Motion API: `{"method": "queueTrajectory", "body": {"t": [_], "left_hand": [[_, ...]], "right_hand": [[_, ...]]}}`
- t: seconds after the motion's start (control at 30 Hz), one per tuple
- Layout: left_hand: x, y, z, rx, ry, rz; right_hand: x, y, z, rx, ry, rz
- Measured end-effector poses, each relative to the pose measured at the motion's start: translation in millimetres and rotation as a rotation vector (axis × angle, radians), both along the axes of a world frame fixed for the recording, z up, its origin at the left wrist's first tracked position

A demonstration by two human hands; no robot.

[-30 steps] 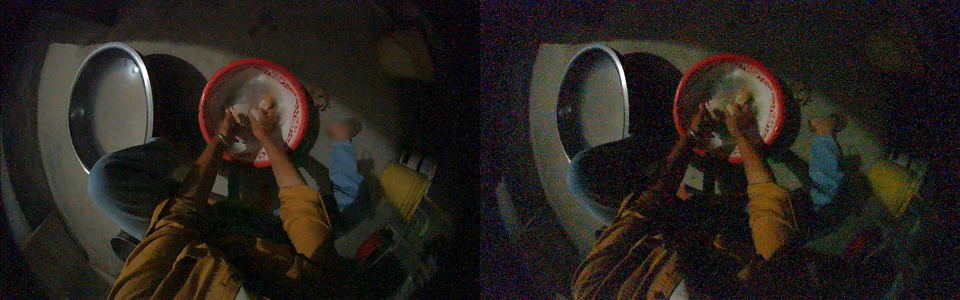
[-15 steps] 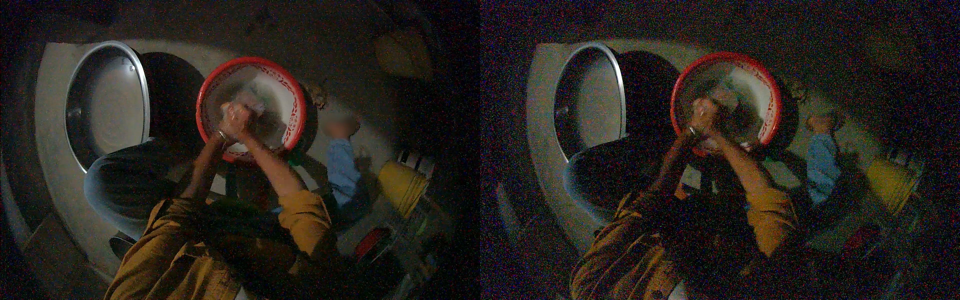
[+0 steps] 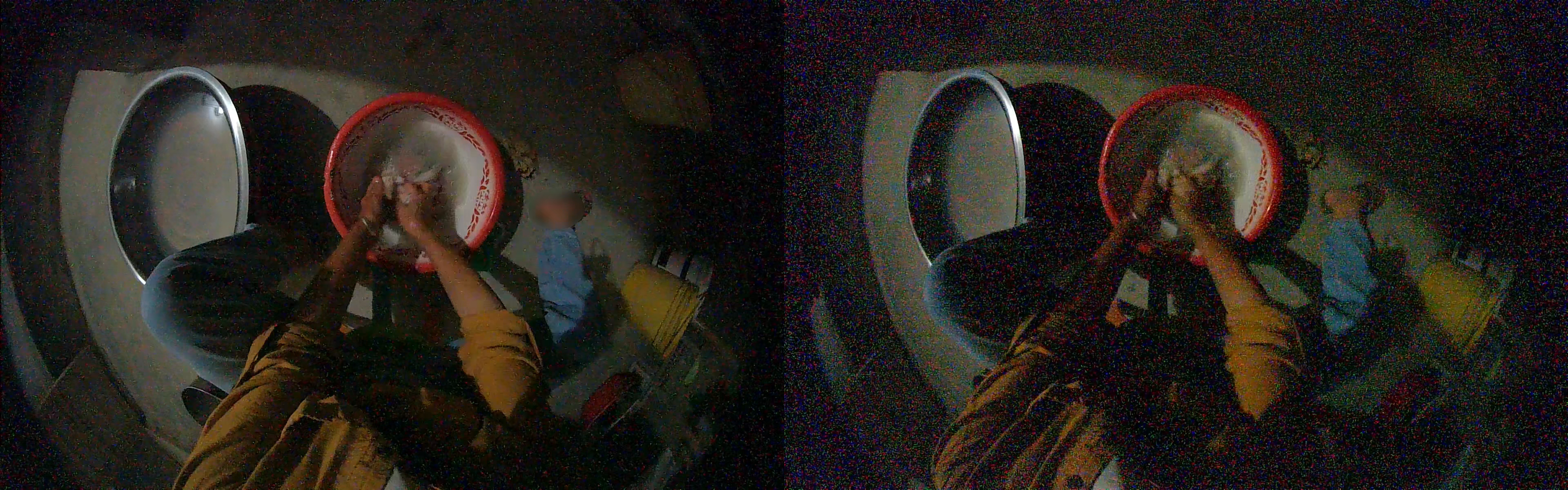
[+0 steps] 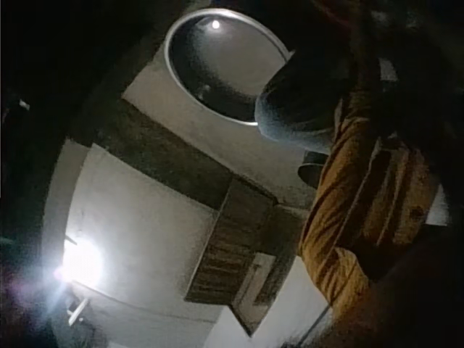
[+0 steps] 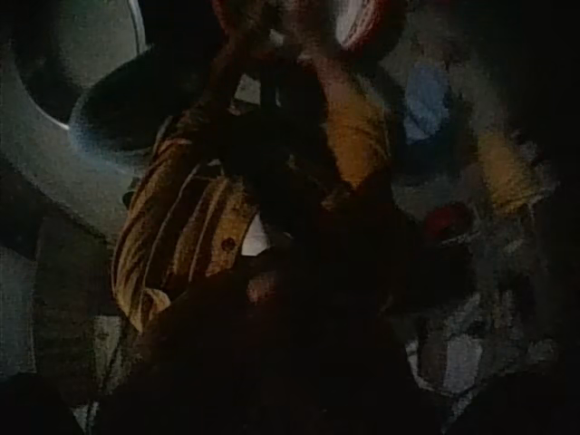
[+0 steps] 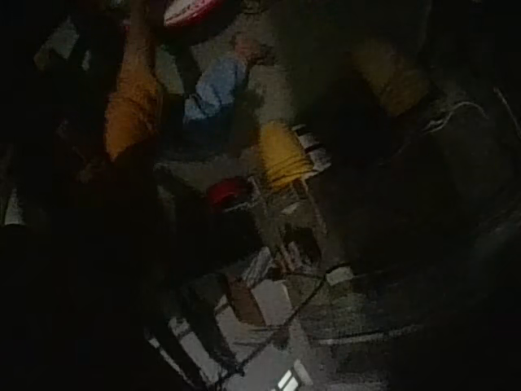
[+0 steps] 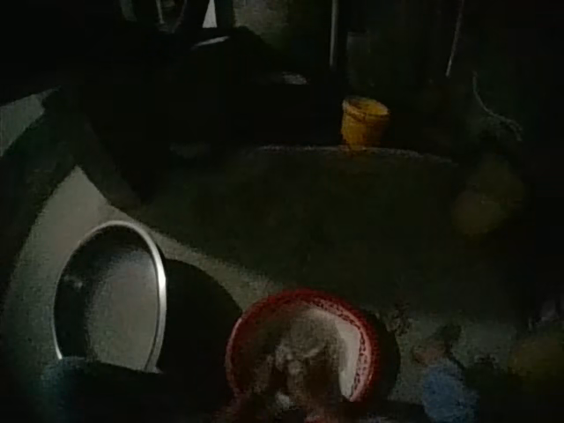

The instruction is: The person sits on the floor and hand-washes a light-colored cloth in a red plastic basin filled with soapy water. They repeatedly scrub, squeeze, and rinse the cloth by hand, occasionally lifting it to wring out excess water before submerging it again.

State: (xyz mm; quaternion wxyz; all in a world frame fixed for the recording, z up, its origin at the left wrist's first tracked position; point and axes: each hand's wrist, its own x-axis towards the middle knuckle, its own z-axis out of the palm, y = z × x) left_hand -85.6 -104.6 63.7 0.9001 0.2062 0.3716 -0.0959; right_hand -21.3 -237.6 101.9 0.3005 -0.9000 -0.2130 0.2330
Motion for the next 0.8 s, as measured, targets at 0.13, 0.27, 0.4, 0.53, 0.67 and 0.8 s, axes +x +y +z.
{"method": "queueTrajectory", "body": {"t": [0.13,0.27,0.4,0.53,0.67,0.8], "left_hand": [[-6,8,-13,0.004,-0.017,0.016],[-19,-3,3,-0.023,-0.015,-0.023],[-21,-15,23,-0.034,-0.026,-0.028],[25,-30,25,-0.037,-0.078,0.026],[19,-22,18,-0.024,-0.04,0.062],[-3,-3,5,-0.003,0.008,0.019]], "right_hand": [[-70,29,4,0.732,0.277,-0.112],[-102,21,-86,0.552,0.07,-0.003],[-53,37,-98,-0.008,-0.931,0.075],[52,11,-82,0.203,-0.017,-0.006],[83,-21,-10,-0.23,-0.542,0.36],[48,-34,-19,-0.325,-0.732,0.17]]}}
